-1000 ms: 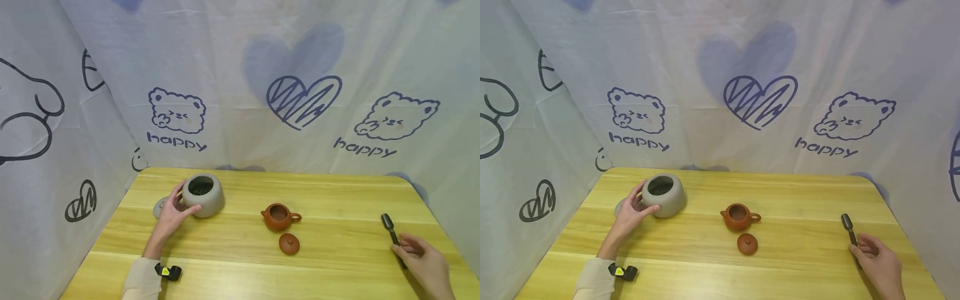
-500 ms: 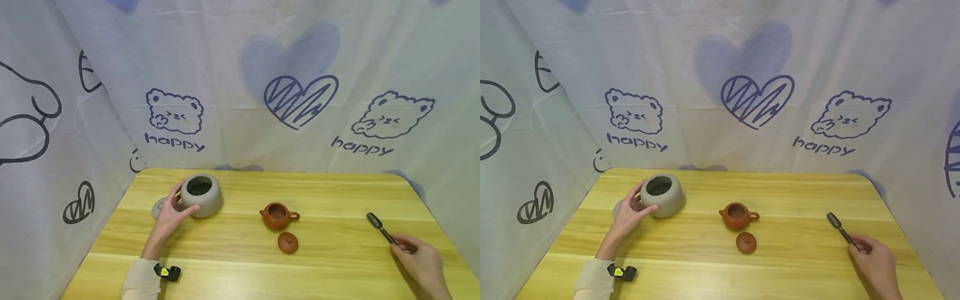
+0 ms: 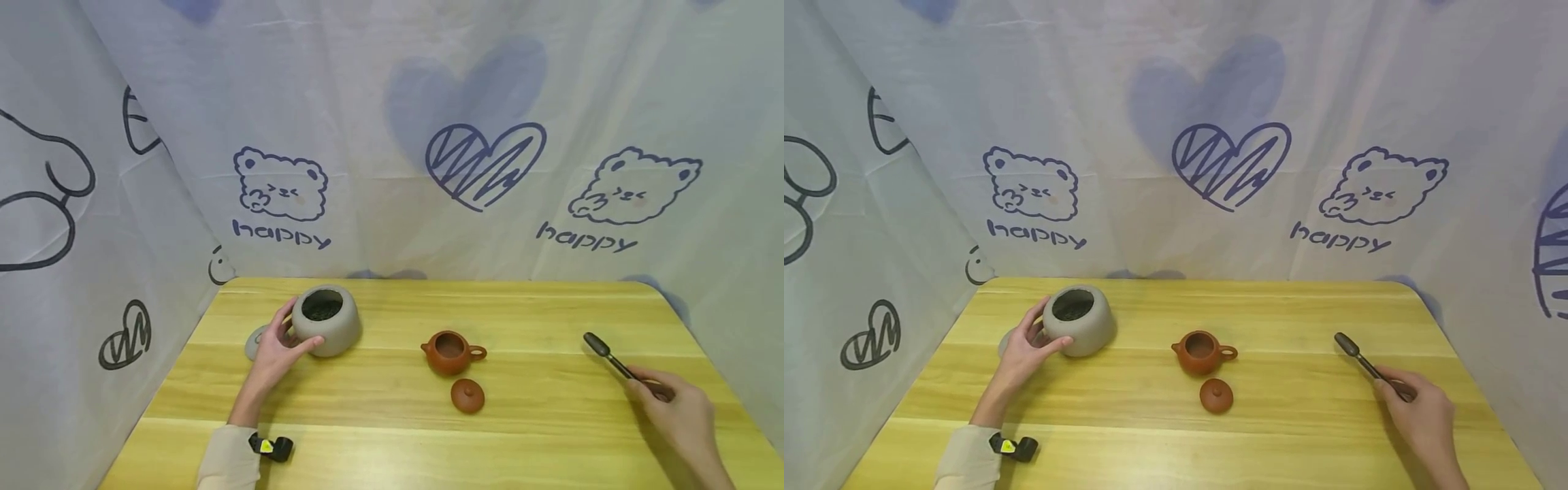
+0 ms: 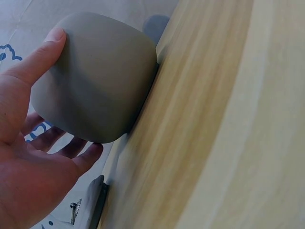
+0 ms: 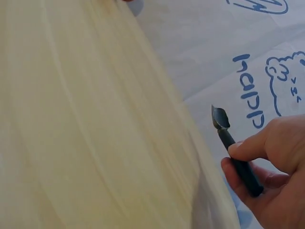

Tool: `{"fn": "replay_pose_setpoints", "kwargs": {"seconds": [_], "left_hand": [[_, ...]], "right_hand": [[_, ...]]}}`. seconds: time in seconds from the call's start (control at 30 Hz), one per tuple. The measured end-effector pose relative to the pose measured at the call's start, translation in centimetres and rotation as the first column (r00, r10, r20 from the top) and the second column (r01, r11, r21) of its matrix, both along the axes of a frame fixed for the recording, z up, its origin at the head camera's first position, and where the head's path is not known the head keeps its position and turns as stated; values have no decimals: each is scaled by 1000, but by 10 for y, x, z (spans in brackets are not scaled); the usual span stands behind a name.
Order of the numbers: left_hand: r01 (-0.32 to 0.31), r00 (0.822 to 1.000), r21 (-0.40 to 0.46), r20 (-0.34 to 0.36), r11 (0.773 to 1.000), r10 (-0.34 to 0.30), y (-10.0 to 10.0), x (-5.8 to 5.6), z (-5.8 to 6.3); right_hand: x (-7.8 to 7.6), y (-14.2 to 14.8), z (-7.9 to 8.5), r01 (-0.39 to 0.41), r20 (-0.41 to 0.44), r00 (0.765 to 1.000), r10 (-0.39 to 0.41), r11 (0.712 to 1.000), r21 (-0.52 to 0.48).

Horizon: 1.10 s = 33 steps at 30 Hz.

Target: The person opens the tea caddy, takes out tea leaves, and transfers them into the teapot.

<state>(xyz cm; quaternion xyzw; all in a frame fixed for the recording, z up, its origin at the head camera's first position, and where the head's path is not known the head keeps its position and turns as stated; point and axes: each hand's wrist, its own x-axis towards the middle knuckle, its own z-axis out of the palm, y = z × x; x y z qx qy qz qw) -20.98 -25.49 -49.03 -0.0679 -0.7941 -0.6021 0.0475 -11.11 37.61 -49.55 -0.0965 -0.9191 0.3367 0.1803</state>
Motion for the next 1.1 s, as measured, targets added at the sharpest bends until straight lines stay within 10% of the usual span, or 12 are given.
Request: {"fn": "replay_pose_setpoints", "kwargs": {"seconds": [0.6, 1.1], "left_hand": [[-7, 1000, -6, -7, 1000, 7, -1, 1, -2], [1, 1000, 1, -7, 1000, -1, -1, 0, -2]], "right_hand": [[-12, -36, 23, 19, -121, 990, -74, 914, -405], [-27, -72, 37, -165, -207, 978, 21, 687, -708]]}}
